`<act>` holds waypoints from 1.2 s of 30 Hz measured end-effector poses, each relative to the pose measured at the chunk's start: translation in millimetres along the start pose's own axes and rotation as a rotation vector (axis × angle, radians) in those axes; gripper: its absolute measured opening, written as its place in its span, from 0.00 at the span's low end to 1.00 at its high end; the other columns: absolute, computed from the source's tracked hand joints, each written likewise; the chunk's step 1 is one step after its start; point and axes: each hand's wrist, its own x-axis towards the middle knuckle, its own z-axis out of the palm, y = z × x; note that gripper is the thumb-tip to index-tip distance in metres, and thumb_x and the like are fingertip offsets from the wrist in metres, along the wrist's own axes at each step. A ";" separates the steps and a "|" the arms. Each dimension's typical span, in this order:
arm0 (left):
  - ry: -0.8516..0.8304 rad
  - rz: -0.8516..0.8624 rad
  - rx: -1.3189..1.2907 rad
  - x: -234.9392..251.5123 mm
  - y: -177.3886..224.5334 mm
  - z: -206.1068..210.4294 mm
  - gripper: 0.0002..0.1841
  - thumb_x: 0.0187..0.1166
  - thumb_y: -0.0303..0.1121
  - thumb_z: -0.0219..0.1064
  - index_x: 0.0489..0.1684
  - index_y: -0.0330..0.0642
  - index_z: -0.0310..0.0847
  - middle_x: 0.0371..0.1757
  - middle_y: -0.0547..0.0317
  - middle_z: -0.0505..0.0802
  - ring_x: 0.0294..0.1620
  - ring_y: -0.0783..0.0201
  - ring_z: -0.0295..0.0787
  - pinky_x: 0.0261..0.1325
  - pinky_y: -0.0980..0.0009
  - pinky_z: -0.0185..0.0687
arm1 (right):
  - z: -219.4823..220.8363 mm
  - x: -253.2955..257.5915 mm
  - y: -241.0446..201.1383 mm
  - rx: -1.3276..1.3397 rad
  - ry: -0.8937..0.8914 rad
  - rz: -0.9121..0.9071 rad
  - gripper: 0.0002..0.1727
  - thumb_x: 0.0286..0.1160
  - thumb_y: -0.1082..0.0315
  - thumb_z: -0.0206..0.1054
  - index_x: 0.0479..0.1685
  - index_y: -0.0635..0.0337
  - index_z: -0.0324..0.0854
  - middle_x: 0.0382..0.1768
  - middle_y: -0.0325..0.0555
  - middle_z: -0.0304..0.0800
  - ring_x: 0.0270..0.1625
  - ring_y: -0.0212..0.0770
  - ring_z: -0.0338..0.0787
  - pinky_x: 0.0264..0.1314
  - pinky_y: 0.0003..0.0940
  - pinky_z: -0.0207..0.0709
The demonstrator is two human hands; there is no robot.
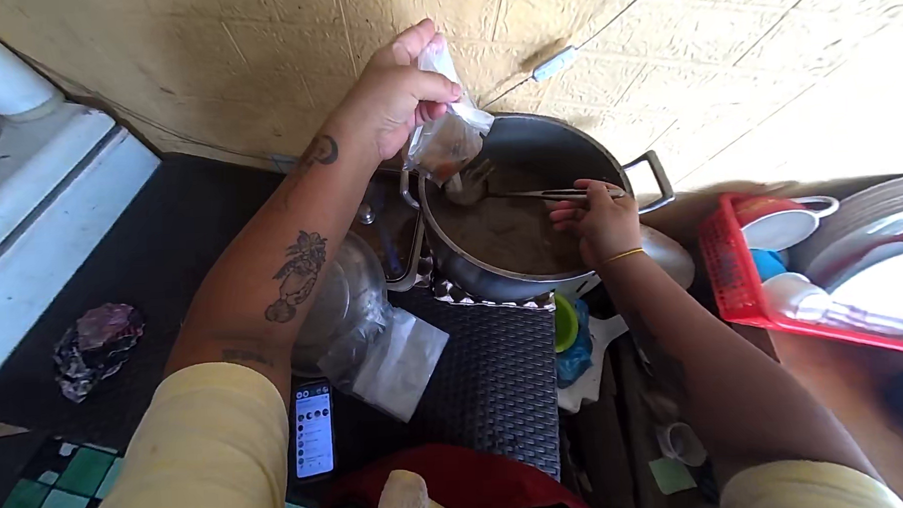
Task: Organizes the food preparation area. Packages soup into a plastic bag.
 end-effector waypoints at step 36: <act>-0.128 -0.071 0.070 22.3 -84.0 55.3 0.47 0.62 0.12 0.72 0.90 0.41 0.57 0.81 0.45 0.75 0.46 0.63 0.85 0.42 0.70 0.84 | -82.0 -82.9 -91.7 -0.667 -0.179 -0.918 0.22 0.95 0.62 0.49 0.73 0.69 0.74 0.39 0.45 0.93 0.34 0.30 0.93 0.41 0.30 0.92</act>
